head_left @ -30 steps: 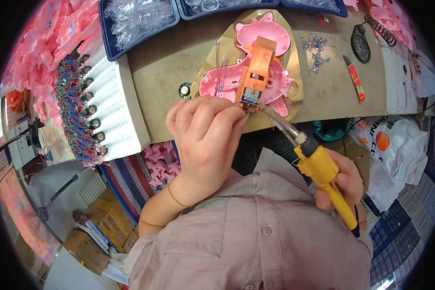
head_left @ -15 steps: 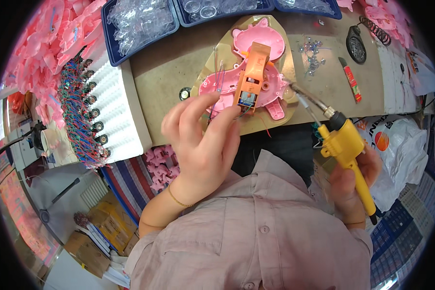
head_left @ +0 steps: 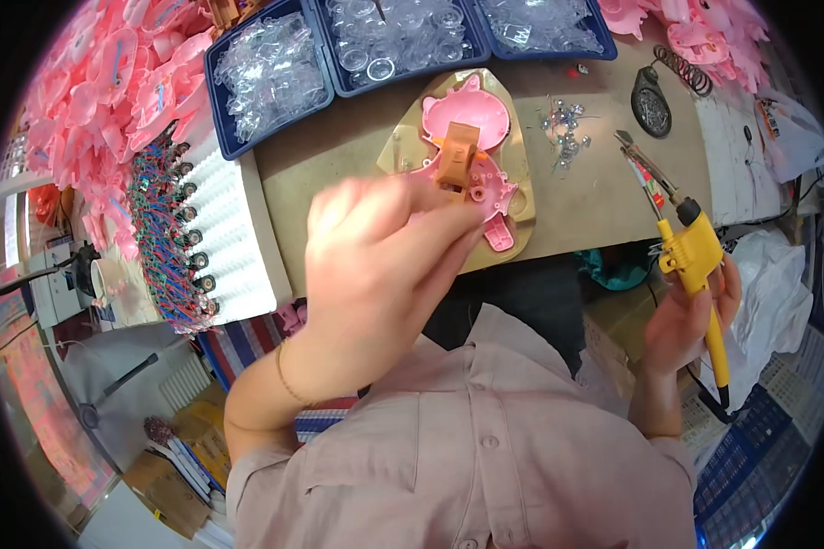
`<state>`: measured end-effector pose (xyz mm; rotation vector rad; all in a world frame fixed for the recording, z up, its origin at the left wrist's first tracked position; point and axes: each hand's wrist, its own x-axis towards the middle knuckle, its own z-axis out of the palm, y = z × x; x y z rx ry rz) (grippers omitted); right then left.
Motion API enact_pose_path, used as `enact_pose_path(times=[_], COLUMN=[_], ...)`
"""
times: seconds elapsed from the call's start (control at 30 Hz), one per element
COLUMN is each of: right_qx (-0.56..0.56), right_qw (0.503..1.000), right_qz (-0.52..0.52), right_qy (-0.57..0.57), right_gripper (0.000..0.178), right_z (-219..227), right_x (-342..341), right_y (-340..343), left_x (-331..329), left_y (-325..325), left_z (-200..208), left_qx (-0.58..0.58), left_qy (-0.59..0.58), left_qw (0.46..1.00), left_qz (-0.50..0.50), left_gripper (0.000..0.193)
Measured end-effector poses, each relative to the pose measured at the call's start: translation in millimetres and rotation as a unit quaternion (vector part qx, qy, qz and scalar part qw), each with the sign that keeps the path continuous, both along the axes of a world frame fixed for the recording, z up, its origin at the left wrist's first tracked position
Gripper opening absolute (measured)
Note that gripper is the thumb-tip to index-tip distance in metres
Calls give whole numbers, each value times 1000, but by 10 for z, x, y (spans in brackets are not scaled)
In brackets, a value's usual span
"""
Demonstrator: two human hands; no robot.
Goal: Assembling electronic and structural components of a pink toy horse on a factory production line.
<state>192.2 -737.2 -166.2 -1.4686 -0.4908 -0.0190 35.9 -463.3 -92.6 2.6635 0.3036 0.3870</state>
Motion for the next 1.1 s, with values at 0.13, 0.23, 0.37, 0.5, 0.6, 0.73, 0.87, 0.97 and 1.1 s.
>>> enact_pose_path(times=[0.13, 0.23, 0.37, 0.5, 0.6, 0.73, 0.87, 0.97, 1.1], right_qx=[17, 6, -29, -34, -7, -37, -41, -5, 14], right_qw=[1000, 1000, 998, 997, 980, 968, 967, 946, 912], right_qz=[0, 8, 35, 56, 198, 243, 247, 323, 410], right_qy=[27, 20, 46, 29, 28, 50, 52, -11, -17], right_gripper=[52, 53, 54, 55, 57, 61, 60, 61, 61], right_z=[-21, -30, -44, -2, 148, 198, 138, 39, 50], right_x=[28, -15, -15, -49, -164, -320, -427, -380, -318], right_y=[82, 83, 161, 265, 305, 208, 132, 136, 217], left_x=[280, 105, -85, -124, -140, -136, -81, -63, -86], left_y=[89, 280, 301, 44, -92, -135, -121, -131, -151], left_z=[-181, -307, -455, -415, -518, -580, -545, -534, -562], left_qx=[46, -309, -367, -209, -170, -164, -159, -151, -174], left_qy=[18, -8, -3, -43, -36, -13, 7, 19, 9], left_qw=[999, 945, 916, 969, 979, 980, 982, 983, 978], left_qz=[-3, 104, 162, 127, 107, 116, 101, 99, 114], left_gripper=[11, 18, 14, 14, 9, 8, 6, 6, 5])
